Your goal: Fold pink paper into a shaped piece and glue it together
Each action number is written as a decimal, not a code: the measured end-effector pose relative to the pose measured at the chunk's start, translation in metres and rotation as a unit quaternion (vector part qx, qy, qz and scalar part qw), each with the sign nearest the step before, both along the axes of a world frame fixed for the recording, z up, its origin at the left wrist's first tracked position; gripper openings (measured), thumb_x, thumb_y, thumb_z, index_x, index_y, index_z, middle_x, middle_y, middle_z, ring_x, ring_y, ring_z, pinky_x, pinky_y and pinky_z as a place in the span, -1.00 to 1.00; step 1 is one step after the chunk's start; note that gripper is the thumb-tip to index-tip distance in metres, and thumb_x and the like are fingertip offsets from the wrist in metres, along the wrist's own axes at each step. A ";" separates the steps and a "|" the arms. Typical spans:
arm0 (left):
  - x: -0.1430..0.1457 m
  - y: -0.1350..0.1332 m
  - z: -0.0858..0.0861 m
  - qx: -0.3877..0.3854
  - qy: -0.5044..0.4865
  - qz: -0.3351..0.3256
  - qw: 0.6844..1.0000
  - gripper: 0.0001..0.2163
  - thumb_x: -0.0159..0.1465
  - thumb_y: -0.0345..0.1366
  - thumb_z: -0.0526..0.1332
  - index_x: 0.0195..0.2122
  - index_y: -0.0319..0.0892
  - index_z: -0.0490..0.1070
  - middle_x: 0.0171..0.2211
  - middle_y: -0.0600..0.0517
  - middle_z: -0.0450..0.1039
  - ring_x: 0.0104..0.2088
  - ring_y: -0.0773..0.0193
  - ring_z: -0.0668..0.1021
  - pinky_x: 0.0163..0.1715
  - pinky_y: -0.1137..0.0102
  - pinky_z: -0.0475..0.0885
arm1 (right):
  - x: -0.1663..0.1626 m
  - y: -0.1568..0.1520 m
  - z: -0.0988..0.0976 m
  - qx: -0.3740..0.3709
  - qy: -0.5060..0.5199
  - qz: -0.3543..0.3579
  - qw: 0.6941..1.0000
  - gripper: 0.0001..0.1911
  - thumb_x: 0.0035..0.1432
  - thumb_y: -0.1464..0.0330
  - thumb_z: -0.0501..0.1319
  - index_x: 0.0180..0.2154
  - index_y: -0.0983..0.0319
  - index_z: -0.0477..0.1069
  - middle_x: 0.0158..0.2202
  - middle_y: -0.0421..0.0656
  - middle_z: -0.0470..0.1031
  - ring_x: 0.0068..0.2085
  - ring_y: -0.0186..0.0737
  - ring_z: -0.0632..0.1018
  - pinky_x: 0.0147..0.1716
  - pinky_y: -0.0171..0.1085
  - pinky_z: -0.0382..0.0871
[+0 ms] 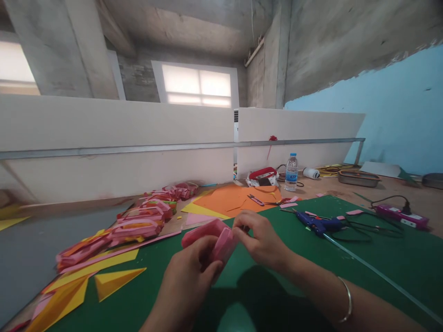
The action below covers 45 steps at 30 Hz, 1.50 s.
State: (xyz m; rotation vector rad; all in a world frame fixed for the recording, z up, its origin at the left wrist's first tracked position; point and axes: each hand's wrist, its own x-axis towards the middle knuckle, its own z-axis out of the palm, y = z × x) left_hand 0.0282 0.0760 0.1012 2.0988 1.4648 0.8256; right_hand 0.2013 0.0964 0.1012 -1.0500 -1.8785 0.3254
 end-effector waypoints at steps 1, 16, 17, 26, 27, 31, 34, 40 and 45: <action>0.000 0.001 0.000 -0.007 -0.013 -0.006 1.000 -0.74 0.02 -0.39 0.13 -0.25 -0.10 0.44 -0.42 0.12 0.52 -0.40 0.25 0.49 -0.39 0.44 0.28 | 0.000 0.000 0.000 -0.008 0.003 0.006 1.000 -0.83 0.09 0.49 0.12 -0.53 0.26 0.27 -0.47 -0.21 0.35 -0.40 -0.34 0.35 -0.41 -0.34 0.20; 0.014 0.000 -0.011 0.018 -0.078 0.033 0.996 -0.72 0.12 -0.13 0.11 -0.64 -0.15 0.21 -0.68 0.20 0.10 -0.63 0.40 0.18 -0.62 0.49 0.04 | -0.016 -0.010 -0.010 -0.003 0.025 0.023 0.999 -0.81 0.01 0.51 0.18 -0.58 0.25 0.24 -0.48 -0.21 0.36 -0.40 -0.33 0.38 -0.40 -0.35 0.22; 0.014 0.000 -0.011 0.016 -0.083 0.031 0.996 -0.72 0.12 -0.13 0.11 -0.64 -0.15 0.21 -0.69 0.21 0.10 -0.64 0.41 0.18 -0.63 0.50 0.04 | -0.016 -0.010 -0.009 0.000 0.029 0.029 0.999 -0.80 0.01 0.53 0.17 -0.59 0.25 0.23 -0.48 -0.21 0.36 -0.39 -0.33 0.38 -0.40 -0.35 0.23; 0.011 0.001 -0.007 -0.007 -0.110 0.005 0.994 -0.71 0.13 -0.09 0.08 -0.54 -0.16 0.41 -0.69 0.16 0.26 -0.65 0.37 0.29 -0.64 0.49 0.14 | -0.011 -0.006 -0.006 -0.026 0.011 0.036 0.999 -0.87 0.05 0.50 0.15 -0.51 0.25 0.27 -0.46 -0.22 0.33 -0.40 -0.33 0.33 -0.41 -0.34 0.21; 0.010 0.002 -0.007 -0.007 -0.108 0.003 0.994 -0.74 0.13 -0.11 0.09 -0.50 -0.16 0.44 -0.66 0.14 0.33 -0.62 0.34 0.34 -0.61 0.48 0.18 | -0.010 -0.004 -0.006 -0.038 0.024 0.029 0.999 -0.88 0.05 0.50 0.14 -0.51 0.25 0.28 -0.46 -0.22 0.34 -0.40 -0.33 0.34 -0.42 -0.34 0.21; 0.004 0.003 -0.007 0.031 -0.048 0.021 0.998 -0.77 0.10 -0.23 0.13 -0.26 -0.08 0.50 -0.41 0.10 0.56 -0.40 0.21 0.52 -0.40 0.43 0.32 | -0.002 0.006 -0.006 -0.081 0.086 0.014 0.993 -0.91 0.04 0.46 0.15 -0.51 0.25 0.31 -0.49 -0.23 0.35 -0.42 -0.33 0.36 -0.46 -0.36 0.20; -0.001 0.007 -0.009 0.072 0.005 0.034 0.997 -0.75 0.10 -0.26 0.15 -0.20 -0.07 0.49 -0.34 0.08 0.56 -0.33 0.18 0.53 -0.31 0.40 0.34 | 0.001 0.010 -0.005 -0.095 0.119 0.004 0.988 -0.91 0.02 0.43 0.15 -0.51 0.25 0.33 -0.49 -0.23 0.35 -0.43 -0.34 0.36 -0.47 -0.37 0.21; -0.006 0.016 -0.016 0.154 0.013 0.034 0.987 -0.69 0.08 -0.26 0.18 -0.13 -0.10 0.47 -0.10 -0.05 0.45 -0.10 0.08 0.44 -0.14 0.29 0.33 | 0.005 0.012 -0.002 -0.116 0.160 0.009 0.980 -0.91 0.03 0.40 0.15 -0.50 0.26 0.32 -0.52 -0.23 0.35 -0.49 -0.36 0.38 -0.47 -0.35 0.27; -0.010 0.021 -0.013 0.164 -0.005 0.044 0.985 -0.73 0.06 -0.16 0.20 -0.23 -0.13 0.48 -0.07 -0.10 0.40 0.02 -0.01 0.36 -0.10 0.21 0.32 | 0.010 0.019 -0.004 -0.138 0.205 0.021 0.969 -0.86 0.04 0.32 0.15 -0.49 0.26 0.29 -0.53 -0.24 0.36 -0.50 -0.36 0.42 -0.45 -0.34 0.34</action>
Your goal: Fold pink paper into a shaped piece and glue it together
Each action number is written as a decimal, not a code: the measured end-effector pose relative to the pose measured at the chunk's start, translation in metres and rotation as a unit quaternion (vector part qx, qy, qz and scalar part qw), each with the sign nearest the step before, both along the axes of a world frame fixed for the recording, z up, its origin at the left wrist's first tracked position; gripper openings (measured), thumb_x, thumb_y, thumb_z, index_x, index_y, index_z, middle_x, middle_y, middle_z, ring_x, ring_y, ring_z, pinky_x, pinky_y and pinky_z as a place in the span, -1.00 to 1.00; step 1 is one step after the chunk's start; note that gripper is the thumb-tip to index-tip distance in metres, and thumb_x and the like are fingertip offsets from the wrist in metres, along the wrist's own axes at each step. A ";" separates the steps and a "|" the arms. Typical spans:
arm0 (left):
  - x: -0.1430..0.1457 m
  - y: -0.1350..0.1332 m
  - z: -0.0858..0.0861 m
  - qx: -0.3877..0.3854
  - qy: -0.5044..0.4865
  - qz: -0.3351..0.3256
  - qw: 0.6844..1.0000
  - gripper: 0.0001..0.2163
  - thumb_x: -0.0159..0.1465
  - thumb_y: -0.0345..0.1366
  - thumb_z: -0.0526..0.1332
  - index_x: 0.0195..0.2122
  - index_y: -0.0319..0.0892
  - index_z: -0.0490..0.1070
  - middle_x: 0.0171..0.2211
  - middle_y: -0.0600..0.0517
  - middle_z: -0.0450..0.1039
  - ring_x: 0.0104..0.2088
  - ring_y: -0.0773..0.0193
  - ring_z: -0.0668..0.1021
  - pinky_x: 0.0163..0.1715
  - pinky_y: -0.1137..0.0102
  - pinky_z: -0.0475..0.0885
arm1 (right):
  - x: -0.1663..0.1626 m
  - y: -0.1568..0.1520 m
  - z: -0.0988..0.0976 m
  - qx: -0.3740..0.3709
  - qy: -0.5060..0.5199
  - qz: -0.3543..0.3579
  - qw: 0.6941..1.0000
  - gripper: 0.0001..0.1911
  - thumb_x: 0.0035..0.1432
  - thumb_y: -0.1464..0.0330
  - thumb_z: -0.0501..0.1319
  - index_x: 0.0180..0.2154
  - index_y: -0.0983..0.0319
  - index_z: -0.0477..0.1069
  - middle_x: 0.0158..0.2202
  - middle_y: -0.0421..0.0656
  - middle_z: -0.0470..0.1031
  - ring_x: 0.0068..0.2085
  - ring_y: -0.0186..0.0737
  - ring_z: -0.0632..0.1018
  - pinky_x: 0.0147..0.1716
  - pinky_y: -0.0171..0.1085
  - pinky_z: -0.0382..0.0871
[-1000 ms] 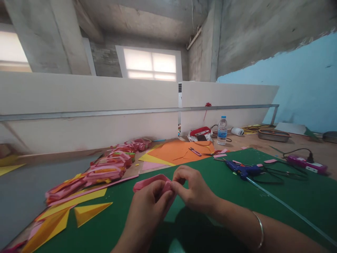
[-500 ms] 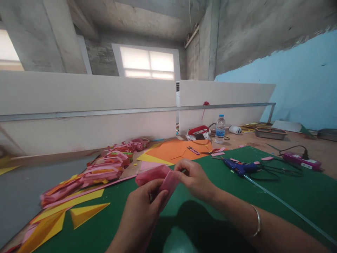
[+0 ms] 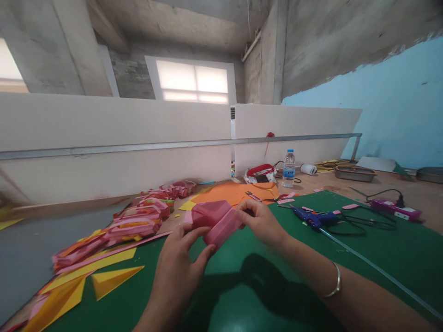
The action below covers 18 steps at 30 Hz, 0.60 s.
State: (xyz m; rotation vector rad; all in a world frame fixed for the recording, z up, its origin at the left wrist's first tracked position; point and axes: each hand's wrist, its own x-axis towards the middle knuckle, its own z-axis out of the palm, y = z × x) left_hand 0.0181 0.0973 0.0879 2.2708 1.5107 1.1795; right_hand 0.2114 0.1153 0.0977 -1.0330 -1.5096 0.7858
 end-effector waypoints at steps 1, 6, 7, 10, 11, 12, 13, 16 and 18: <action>-0.001 0.000 0.001 -0.020 -0.005 0.001 1.000 -0.72 0.06 -0.14 0.20 -0.24 -0.13 0.47 -0.08 -0.10 0.41 -0.01 -0.01 0.38 -0.13 0.21 0.33 | 0.001 0.002 -0.001 -0.003 0.008 -0.001 1.000 -0.84 0.04 0.30 0.15 -0.49 0.26 0.28 -0.53 -0.24 0.36 -0.50 -0.36 0.43 -0.45 -0.33 0.35; 0.000 -0.001 0.006 -0.122 -0.033 -0.031 0.991 -0.76 0.10 -0.14 0.16 -0.26 -0.12 0.43 -0.42 0.07 0.54 -0.37 0.16 0.55 -0.34 0.34 0.38 | 0.001 0.005 -0.003 -0.008 0.018 -0.001 1.000 -0.82 0.04 0.28 0.16 -0.48 0.26 0.28 -0.52 -0.23 0.35 -0.49 -0.35 0.44 -0.44 -0.33 0.37; 0.000 -0.001 0.006 -0.130 -0.041 -0.035 0.990 -0.78 0.10 -0.17 0.14 -0.27 -0.12 0.42 -0.47 0.10 0.54 -0.41 0.19 0.56 -0.37 0.37 0.37 | 0.001 0.005 -0.003 -0.009 0.014 0.001 1.000 -0.82 0.05 0.29 0.16 -0.48 0.27 0.28 -0.52 -0.23 0.36 -0.49 -0.35 0.45 -0.45 -0.33 0.37; 0.001 -0.001 0.006 -0.134 -0.056 -0.031 0.989 -0.82 0.08 -0.22 0.13 -0.31 -0.12 0.41 -0.49 0.12 0.55 -0.43 0.20 0.56 -0.39 0.38 0.34 | 0.001 0.007 -0.004 -0.012 -0.012 0.002 1.000 -0.84 0.06 0.31 0.13 -0.47 0.26 0.27 -0.52 -0.23 0.36 -0.50 -0.34 0.46 -0.47 -0.32 0.38; 0.001 -0.001 0.006 -0.135 -0.057 -0.030 0.989 -0.83 0.08 -0.22 0.13 -0.33 -0.12 0.40 -0.49 0.12 0.55 -0.43 0.20 0.56 -0.39 0.39 0.33 | 0.002 0.007 -0.004 -0.011 -0.025 0.000 1.000 -0.85 0.07 0.32 0.12 -0.47 0.26 0.27 -0.53 -0.23 0.36 -0.51 -0.33 0.46 -0.47 -0.31 0.37; 0.000 0.000 0.005 -0.136 -0.055 -0.029 0.989 -0.84 0.07 -0.22 0.13 -0.34 -0.12 0.40 -0.50 0.12 0.54 -0.44 0.20 0.55 -0.41 0.39 0.32 | 0.002 0.007 -0.004 -0.008 -0.042 -0.003 0.999 -0.87 0.07 0.34 0.11 -0.48 0.26 0.27 -0.54 -0.23 0.36 -0.51 -0.32 0.45 -0.48 -0.30 0.37; -0.001 0.001 0.005 -0.137 -0.052 -0.028 0.989 -0.84 0.08 -0.22 0.12 -0.35 -0.12 0.39 -0.51 0.13 0.54 -0.45 0.21 0.55 -0.42 0.39 0.31 | 0.002 0.007 -0.004 0.000 -0.061 -0.009 0.998 -0.89 0.05 0.37 0.12 -0.48 0.26 0.28 -0.54 -0.22 0.36 -0.50 -0.31 0.45 -0.46 -0.28 0.36; -0.003 0.004 0.006 -0.137 -0.029 -0.025 0.990 -0.86 0.09 -0.24 0.10 -0.36 -0.11 0.38 -0.52 0.12 0.53 -0.46 0.21 0.53 -0.46 0.40 0.30 | 0.001 0.003 -0.005 0.045 -0.111 -0.037 0.992 -0.91 -0.04 0.48 0.19 -0.39 0.26 0.35 -0.39 -0.15 0.40 -0.31 -0.20 0.45 -0.29 -0.20 0.33; -0.004 0.005 0.006 -0.131 -0.005 -0.023 0.991 -0.88 0.09 -0.27 0.10 -0.37 -0.11 0.37 -0.50 0.11 0.53 -0.45 0.21 0.53 -0.44 0.40 0.30 | -0.001 -0.001 -0.006 0.126 -0.174 -0.057 0.975 -0.75 -0.07 0.54 0.21 -0.26 0.24 0.39 -0.21 -0.08 0.38 -0.14 -0.15 0.39 -0.14 -0.17 0.26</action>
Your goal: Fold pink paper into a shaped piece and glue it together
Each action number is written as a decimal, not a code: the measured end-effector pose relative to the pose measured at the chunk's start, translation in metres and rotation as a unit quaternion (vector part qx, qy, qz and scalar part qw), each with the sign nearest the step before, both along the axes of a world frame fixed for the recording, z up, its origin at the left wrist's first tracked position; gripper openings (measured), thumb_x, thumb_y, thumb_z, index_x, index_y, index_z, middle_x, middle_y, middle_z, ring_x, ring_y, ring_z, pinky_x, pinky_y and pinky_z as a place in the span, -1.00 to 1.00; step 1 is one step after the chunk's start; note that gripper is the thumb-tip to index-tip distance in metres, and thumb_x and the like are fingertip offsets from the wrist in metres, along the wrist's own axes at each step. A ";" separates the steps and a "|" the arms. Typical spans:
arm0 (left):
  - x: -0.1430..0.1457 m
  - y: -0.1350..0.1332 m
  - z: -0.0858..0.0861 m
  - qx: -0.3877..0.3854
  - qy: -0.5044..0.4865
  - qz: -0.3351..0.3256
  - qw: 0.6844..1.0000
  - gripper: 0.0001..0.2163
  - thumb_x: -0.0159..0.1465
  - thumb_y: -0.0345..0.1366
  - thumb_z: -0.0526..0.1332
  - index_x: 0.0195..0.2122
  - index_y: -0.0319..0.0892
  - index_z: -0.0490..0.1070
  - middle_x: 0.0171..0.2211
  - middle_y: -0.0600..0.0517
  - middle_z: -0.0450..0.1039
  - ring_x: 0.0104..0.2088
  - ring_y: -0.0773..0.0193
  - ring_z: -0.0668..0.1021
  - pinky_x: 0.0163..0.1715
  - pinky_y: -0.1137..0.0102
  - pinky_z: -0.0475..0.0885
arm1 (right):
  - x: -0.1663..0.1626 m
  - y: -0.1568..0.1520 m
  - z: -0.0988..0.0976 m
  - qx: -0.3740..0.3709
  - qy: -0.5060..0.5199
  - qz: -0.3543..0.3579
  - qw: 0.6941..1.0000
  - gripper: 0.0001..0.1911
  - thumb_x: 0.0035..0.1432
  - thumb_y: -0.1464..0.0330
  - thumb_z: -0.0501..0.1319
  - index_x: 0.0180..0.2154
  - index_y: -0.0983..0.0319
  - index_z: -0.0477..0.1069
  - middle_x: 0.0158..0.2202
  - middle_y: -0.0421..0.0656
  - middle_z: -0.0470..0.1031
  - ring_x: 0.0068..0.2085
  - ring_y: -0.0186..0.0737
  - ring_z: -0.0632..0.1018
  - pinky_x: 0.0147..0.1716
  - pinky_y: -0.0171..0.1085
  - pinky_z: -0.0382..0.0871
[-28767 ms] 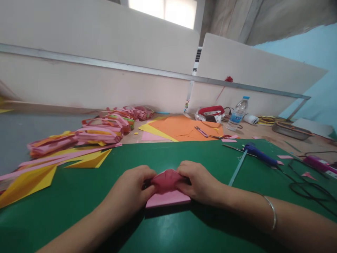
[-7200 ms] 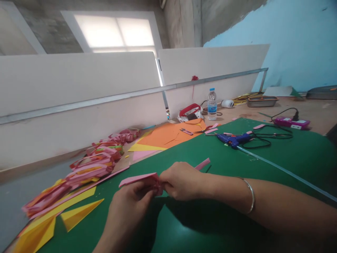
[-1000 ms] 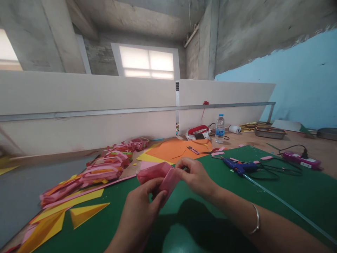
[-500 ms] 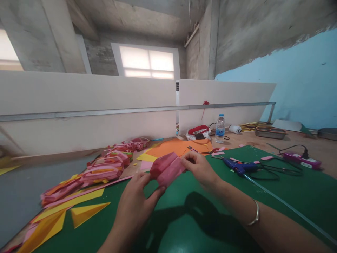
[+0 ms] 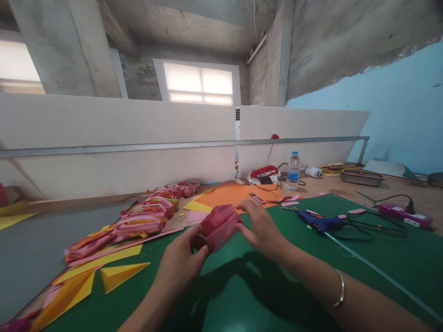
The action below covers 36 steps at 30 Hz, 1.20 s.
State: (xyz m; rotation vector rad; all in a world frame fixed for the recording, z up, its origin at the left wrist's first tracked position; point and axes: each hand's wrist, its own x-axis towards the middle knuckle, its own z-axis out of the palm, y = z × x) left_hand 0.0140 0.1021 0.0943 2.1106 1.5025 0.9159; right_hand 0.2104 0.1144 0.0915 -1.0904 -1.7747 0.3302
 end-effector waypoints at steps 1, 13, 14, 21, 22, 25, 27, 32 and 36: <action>0.000 0.000 0.000 0.006 0.014 -0.001 1.000 -0.89 0.09 -0.28 0.10 -0.37 -0.11 0.37 -0.49 0.11 0.52 -0.44 0.22 0.53 -0.43 0.40 0.31 | -0.001 -0.002 -0.001 0.050 -0.051 -0.005 0.997 -0.71 -0.06 0.55 0.21 -0.23 0.23 0.39 -0.14 -0.06 0.35 -0.09 -0.14 0.35 -0.10 -0.17 0.23; -0.001 -0.004 -0.001 0.162 0.169 -0.020 0.972 -0.87 0.14 -0.44 0.09 -0.35 -0.10 0.37 -0.38 0.03 0.50 -0.34 0.15 0.48 -0.42 0.37 0.25 | -0.016 -0.017 -0.008 0.145 -0.345 -0.162 0.913 -0.87 0.08 0.30 0.25 -0.45 0.20 0.46 -0.50 -0.17 0.45 -0.45 -0.28 0.38 -0.48 -0.29 0.02; -0.001 -0.005 -0.001 0.178 0.180 -0.031 0.967 -0.87 0.16 -0.43 0.09 -0.35 -0.09 0.38 -0.40 0.04 0.50 -0.35 0.16 0.48 -0.42 0.37 0.25 | -0.017 -0.018 -0.010 0.125 -0.356 -0.146 0.914 -0.87 0.07 0.28 0.25 -0.43 0.20 0.47 -0.52 -0.18 0.48 -0.50 -0.30 0.39 -0.52 -0.30 -0.02; 0.000 -0.004 -0.001 0.305 0.221 -0.065 0.924 -0.88 0.25 -0.33 0.10 -0.34 -0.08 0.43 -0.48 0.08 0.51 -0.36 0.17 0.49 -0.31 0.26 0.27 | -0.022 -0.016 -0.024 0.264 -0.326 -0.154 0.895 -0.79 0.18 0.38 0.12 -0.40 0.18 0.52 -0.63 -0.18 0.46 -0.62 -0.34 0.37 -0.56 -0.28 -0.11; -0.001 -0.003 0.000 0.322 0.222 -0.061 0.918 -0.89 0.24 -0.33 0.12 -0.35 -0.09 0.43 -0.48 0.08 0.51 -0.37 0.17 0.49 -0.30 0.25 0.27 | -0.023 -0.015 -0.025 0.278 -0.314 -0.143 0.896 -0.80 0.17 0.39 0.11 -0.38 0.16 0.52 -0.62 -0.18 0.47 -0.61 -0.35 0.37 -0.55 -0.29 -0.09; -0.005 -0.009 0.004 0.401 0.208 -0.026 0.892 -0.91 0.19 -0.34 0.19 -0.29 -0.07 0.45 -0.40 0.06 0.55 -0.27 0.10 0.49 -0.18 0.13 0.25 | -0.024 -0.013 -0.027 0.227 -0.253 -0.114 0.933 -0.81 0.16 0.31 0.13 -0.36 0.14 0.52 -0.59 -0.21 0.50 -0.61 -0.37 0.35 -0.55 -0.32 -0.04; -0.008 -0.019 0.006 0.508 0.182 0.012 0.842 -0.77 0.12 -0.38 0.27 -0.18 -0.04 0.44 -0.26 0.02 0.56 -0.15 0.03 0.46 -0.10 0.05 0.21 | -0.024 -0.012 -0.025 0.146 -0.198 -0.104 0.964 -0.78 0.14 0.25 0.14 -0.43 0.18 0.51 -0.65 -0.23 0.43 -0.63 -0.39 0.28 -0.57 -0.34 -0.03; -0.002 -0.041 -0.001 0.607 0.133 -0.047 0.782 -0.95 0.12 -0.37 0.28 -0.41 -0.08 0.44 -0.54 0.12 0.46 -0.46 0.26 0.43 -0.38 0.32 0.29 | -0.022 -0.012 -0.017 0.035 -0.002 -0.034 0.999 -0.69 0.06 0.27 0.21 -0.64 0.27 0.29 -0.71 -0.33 0.12 -0.63 -0.46 0.12 -0.63 -0.39 -0.07; 0.007 -0.031 -0.006 0.454 0.079 -0.011 0.887 -0.87 0.13 -0.23 0.27 -0.45 -0.11 0.34 -0.56 0.13 0.38 -0.53 0.33 0.42 -0.53 0.43 0.31 | -0.023 -0.014 -0.013 -0.001 0.127 0.030 0.991 -0.64 0.03 0.27 0.23 -0.65 0.24 0.14 -0.69 -0.36 -0.03 -0.63 -0.47 0.04 -0.67 -0.39 -0.11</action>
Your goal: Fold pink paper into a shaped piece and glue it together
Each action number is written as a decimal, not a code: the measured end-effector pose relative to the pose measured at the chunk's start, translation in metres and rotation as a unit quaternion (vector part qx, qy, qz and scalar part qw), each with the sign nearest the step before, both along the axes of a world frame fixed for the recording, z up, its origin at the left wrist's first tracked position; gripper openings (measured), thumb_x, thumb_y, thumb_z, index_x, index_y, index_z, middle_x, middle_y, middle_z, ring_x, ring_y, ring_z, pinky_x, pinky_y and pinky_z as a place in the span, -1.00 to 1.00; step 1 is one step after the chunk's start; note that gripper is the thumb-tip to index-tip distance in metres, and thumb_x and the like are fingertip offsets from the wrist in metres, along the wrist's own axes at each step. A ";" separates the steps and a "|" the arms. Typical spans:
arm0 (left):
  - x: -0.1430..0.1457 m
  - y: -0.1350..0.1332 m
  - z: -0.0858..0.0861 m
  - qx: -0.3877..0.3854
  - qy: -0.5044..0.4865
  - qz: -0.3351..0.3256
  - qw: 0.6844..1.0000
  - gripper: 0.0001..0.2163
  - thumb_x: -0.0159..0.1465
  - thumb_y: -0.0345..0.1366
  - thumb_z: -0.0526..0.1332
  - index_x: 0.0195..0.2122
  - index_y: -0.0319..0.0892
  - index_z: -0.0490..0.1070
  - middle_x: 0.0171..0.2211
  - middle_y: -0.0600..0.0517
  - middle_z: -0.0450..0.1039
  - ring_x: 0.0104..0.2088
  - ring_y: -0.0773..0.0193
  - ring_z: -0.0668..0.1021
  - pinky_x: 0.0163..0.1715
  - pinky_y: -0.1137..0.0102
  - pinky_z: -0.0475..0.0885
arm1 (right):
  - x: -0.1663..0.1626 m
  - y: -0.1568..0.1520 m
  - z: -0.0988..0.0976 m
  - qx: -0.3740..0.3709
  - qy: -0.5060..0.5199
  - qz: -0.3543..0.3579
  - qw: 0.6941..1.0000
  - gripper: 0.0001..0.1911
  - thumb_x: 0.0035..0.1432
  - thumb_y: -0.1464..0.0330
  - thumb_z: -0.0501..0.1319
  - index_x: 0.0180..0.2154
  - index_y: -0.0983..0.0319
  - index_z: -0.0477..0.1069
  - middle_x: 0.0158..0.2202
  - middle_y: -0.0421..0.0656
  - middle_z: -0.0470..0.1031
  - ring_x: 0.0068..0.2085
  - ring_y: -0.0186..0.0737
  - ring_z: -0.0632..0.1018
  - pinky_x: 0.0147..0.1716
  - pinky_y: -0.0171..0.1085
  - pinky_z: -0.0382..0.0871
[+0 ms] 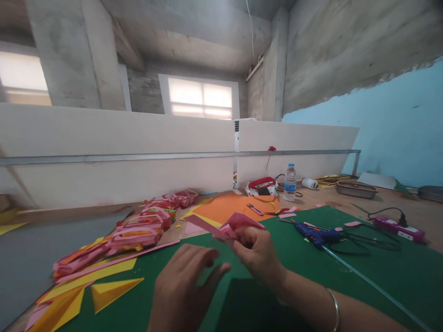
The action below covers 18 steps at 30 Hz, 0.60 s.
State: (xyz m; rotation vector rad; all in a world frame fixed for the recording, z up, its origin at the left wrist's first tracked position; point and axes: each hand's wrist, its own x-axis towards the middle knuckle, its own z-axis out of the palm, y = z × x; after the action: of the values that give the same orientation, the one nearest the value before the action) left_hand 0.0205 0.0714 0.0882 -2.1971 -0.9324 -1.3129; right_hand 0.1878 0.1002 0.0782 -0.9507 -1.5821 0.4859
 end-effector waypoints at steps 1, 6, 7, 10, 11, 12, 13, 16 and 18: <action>0.000 0.004 0.000 -0.035 -0.046 0.012 0.998 -0.86 0.13 -0.20 0.26 -0.38 -0.11 0.35 -0.50 0.12 0.39 -0.52 0.34 0.42 -0.54 0.45 0.34 | -0.001 -0.001 0.000 0.001 0.008 0.012 1.000 -0.63 0.03 0.28 0.23 -0.65 0.24 0.12 -0.68 -0.36 -0.04 -0.62 -0.47 0.03 -0.67 -0.39 -0.11; -0.002 0.012 -0.001 -0.012 -0.124 -0.066 0.990 -0.87 0.13 -0.33 0.27 -0.27 -0.09 0.40 -0.35 0.09 0.37 -0.45 0.38 0.44 -0.49 0.51 0.38 | -0.006 -0.004 -0.003 0.025 -0.004 0.028 0.999 -0.61 0.03 0.30 0.22 -0.68 0.25 0.09 -0.69 -0.35 -0.02 -0.62 -0.48 0.04 -0.66 -0.39 -0.11; -0.002 0.012 -0.001 -0.008 -0.123 -0.102 0.987 -0.88 0.15 -0.37 0.25 -0.28 -0.08 0.42 -0.31 0.08 0.36 -0.39 0.37 0.47 -0.46 0.51 0.39 | -0.007 -0.005 -0.004 0.022 0.000 0.035 0.999 -0.63 0.02 0.30 0.22 -0.67 0.25 0.13 -0.69 -0.35 0.00 -0.62 -0.48 0.05 -0.66 -0.39 -0.10; -0.001 0.012 -0.002 -0.032 -0.129 -0.138 0.982 -0.88 0.15 -0.42 0.24 -0.30 -0.08 0.45 -0.29 0.08 0.35 -0.28 0.34 0.49 -0.37 0.52 0.41 | -0.010 -0.006 -0.007 0.014 0.012 0.042 0.999 -0.71 0.01 0.31 0.24 -0.64 0.28 0.25 -0.69 -0.34 0.08 -0.62 -0.48 0.10 -0.66 -0.41 -0.06; -0.001 0.012 -0.002 -0.035 -0.124 -0.118 0.985 -0.88 0.13 -0.41 0.26 -0.29 -0.09 0.45 -0.30 0.08 0.36 -0.28 0.34 0.49 -0.35 0.52 0.41 | -0.011 -0.006 -0.008 0.015 0.013 0.040 0.999 -0.72 0.01 0.32 0.24 -0.63 0.29 0.28 -0.69 -0.33 0.10 -0.62 -0.48 0.11 -0.66 -0.41 -0.05; -0.001 0.013 -0.001 -0.031 -0.114 -0.093 0.989 -0.86 0.12 -0.39 0.28 -0.28 -0.09 0.45 -0.30 0.08 0.37 -0.27 0.34 0.49 -0.33 0.52 0.40 | -0.011 -0.006 -0.008 0.018 0.012 0.037 0.999 -0.73 0.00 0.31 0.25 -0.63 0.30 0.30 -0.69 -0.33 0.12 -0.62 -0.48 0.12 -0.66 -0.41 -0.04; -0.001 0.013 -0.001 -0.023 -0.101 -0.077 0.992 -0.85 0.10 -0.39 0.30 -0.28 -0.09 0.46 -0.31 0.09 0.38 -0.28 0.34 0.49 -0.32 0.52 0.39 | -0.011 -0.006 -0.008 0.020 0.010 0.036 0.999 -0.73 0.00 0.30 0.25 -0.62 0.30 0.31 -0.69 -0.32 0.13 -0.62 -0.48 0.13 -0.65 -0.41 -0.03; -0.005 0.015 -0.001 0.007 -0.089 -0.090 0.992 -0.88 0.12 -0.40 0.28 -0.30 -0.10 0.46 -0.33 0.09 0.38 -0.31 0.36 0.48 -0.33 0.51 0.38 | -0.011 -0.007 -0.008 0.003 0.012 0.042 0.999 -0.70 0.01 0.26 0.25 -0.63 0.29 0.31 -0.68 -0.32 0.13 -0.62 -0.48 0.14 -0.65 -0.42 -0.01; -0.009 0.015 -0.001 0.023 -0.083 -0.118 0.989 -0.87 0.16 -0.41 0.25 -0.27 -0.09 0.47 -0.29 0.07 0.39 -0.27 0.32 0.47 -0.28 0.45 0.38 | -0.011 -0.008 -0.007 -0.033 0.027 0.061 0.997 -0.68 0.01 0.24 0.24 -0.63 0.29 0.28 -0.69 -0.32 0.12 -0.62 -0.47 0.14 -0.66 -0.41 -0.01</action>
State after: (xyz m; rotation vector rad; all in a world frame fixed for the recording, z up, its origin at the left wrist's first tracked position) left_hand 0.0115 0.0866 0.0871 -2.2419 -0.7062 -1.6293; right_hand 0.1766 0.0925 0.0714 -0.8854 -1.5898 0.6473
